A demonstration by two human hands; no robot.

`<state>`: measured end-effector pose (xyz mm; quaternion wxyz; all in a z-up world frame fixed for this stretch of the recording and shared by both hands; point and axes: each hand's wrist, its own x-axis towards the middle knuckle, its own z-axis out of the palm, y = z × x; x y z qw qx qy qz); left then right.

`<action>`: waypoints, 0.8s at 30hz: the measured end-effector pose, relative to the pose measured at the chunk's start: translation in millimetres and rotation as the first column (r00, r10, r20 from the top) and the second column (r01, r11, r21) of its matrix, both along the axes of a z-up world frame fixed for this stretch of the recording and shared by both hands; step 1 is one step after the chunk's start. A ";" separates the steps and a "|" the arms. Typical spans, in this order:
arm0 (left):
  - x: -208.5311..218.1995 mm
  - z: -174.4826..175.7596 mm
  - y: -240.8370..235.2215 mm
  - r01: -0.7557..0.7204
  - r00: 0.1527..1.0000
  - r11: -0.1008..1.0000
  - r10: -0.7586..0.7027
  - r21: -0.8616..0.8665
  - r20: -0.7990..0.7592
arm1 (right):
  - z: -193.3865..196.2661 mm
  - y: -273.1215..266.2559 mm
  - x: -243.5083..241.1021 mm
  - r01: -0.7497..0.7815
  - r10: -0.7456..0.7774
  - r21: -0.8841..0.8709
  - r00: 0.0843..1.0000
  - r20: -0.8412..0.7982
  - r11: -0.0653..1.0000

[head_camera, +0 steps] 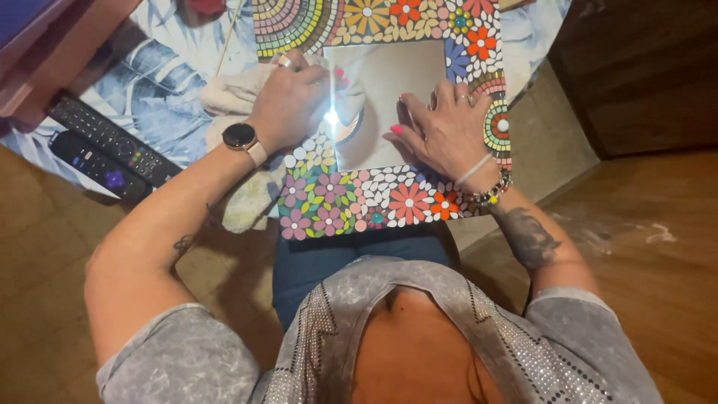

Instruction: Cleaning and polishing a decorated mosaic mirror frame using a cloth and a wooden stick

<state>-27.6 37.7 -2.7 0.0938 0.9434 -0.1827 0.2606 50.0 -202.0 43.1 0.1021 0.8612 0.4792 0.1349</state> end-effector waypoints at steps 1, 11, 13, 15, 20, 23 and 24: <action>0.4 -0.6 -0.2 0.003 1.000 1.000 -0.003 0.001 0.003 | 1.2 -1.4 -1.1 0.003 -0.003 0.001 1.000 0.003 1.000; 1.6 1.8 0.3 -0.023 0.997 0.999 0.019 -0.042 -0.081 | -3.5 -0.3 14.2 -0.047 0.052 0.031 0.979 -0.197 0.998; -1.1 0.6 -0.3 -0.033 0.996 0.998 0.028 -0.053 -0.085 | -3.5 1.7 31.0 -0.110 0.152 0.143 0.931 -0.332 0.984; 0.4 2.9 1.2 -0.038 0.988 0.999 0.035 -0.020 -0.150 | 6.4 11.7 54.5 -0.135 0.136 0.045 0.808 -0.573 0.990; -0.7 5.6 -1.4 -0.033 0.994 0.998 0.027 -0.050 -0.111 | 8.3 31.0 82.4 -0.389 0.320 0.026 0.715 -0.621 0.921; -0.3 2.8 -1.1 -0.053 0.988 0.999 0.053 0.007 -0.147 | 7.7 38.3 83.4 -0.398 0.320 0.000 0.736 -0.596 0.917; 0.0 1.2 -0.7 -0.081 0.979 0.995 0.091 0.060 -0.183 | 6.9 40.3 84.1 -0.369 0.280 -0.039 0.765 -0.580 0.928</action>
